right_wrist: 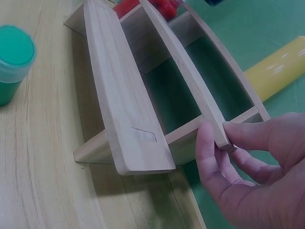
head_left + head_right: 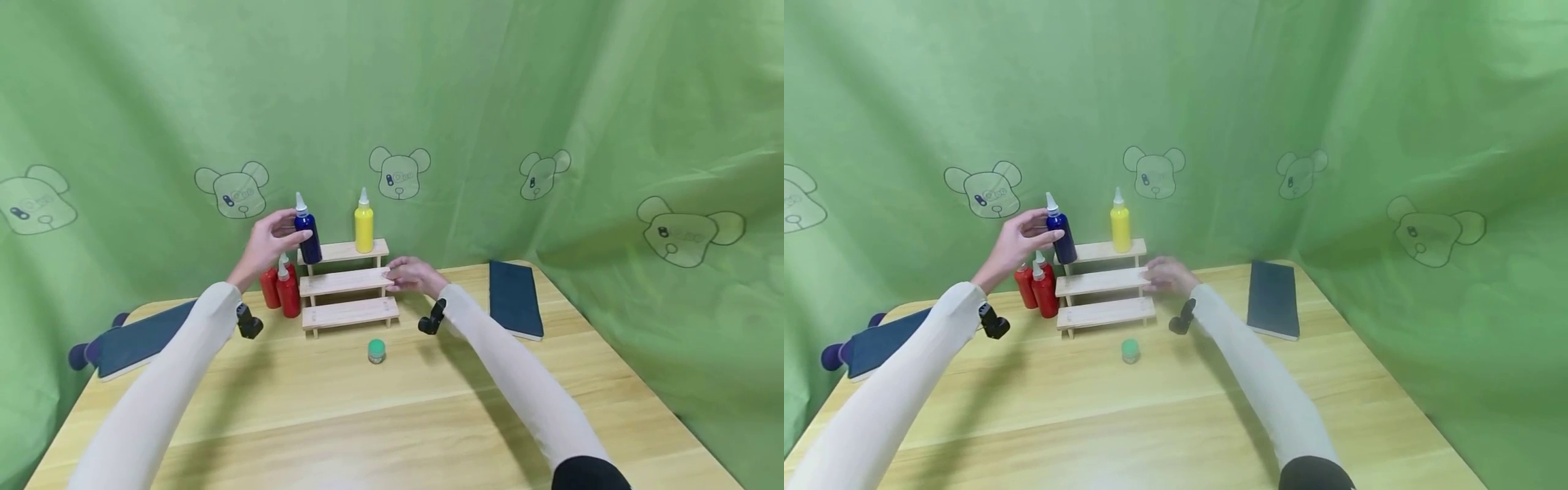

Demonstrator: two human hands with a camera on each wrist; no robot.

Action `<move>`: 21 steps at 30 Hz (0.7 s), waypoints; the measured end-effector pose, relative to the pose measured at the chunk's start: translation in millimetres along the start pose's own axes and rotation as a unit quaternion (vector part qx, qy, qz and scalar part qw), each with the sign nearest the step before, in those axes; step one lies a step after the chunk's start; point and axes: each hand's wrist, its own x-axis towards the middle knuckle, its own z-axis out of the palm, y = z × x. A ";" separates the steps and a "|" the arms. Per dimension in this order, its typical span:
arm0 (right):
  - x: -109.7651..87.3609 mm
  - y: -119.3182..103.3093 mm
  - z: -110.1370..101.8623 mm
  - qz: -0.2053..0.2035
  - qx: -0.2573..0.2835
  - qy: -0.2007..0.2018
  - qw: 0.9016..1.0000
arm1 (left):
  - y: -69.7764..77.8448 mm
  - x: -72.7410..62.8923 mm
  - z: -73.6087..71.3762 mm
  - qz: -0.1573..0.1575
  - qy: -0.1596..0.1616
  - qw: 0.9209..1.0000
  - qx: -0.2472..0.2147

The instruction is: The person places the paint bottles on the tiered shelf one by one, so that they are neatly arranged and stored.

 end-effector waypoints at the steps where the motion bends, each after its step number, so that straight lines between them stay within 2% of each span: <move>1: -0.3 0.7 0.2 0.000 0.000 0.000 1.000 | -0.2 1.7 1.9 0.002 -0.002 1.000 0.002; 7: -0.1 2.3 0.0 -0.003 0.004 -0.001 1.000 | -3.1 11.8 12.9 0.016 0.002 1.000 0.017; 11: -0.7 1.8 -1.4 -0.003 0.004 -0.005 1.000 | -5.7 18.6 21.1 0.014 0.006 1.000 0.022; 17: -0.6 1.1 -3.3 -0.013 -0.004 -0.005 1.000 | -6.1 28.0 33.6 0.016 0.024 0.998 0.056; 21: 0.7 2.6 -2.0 -0.004 -0.009 -0.005 1.000 | -8.6 32.0 42.0 0.011 0.032 0.997 0.063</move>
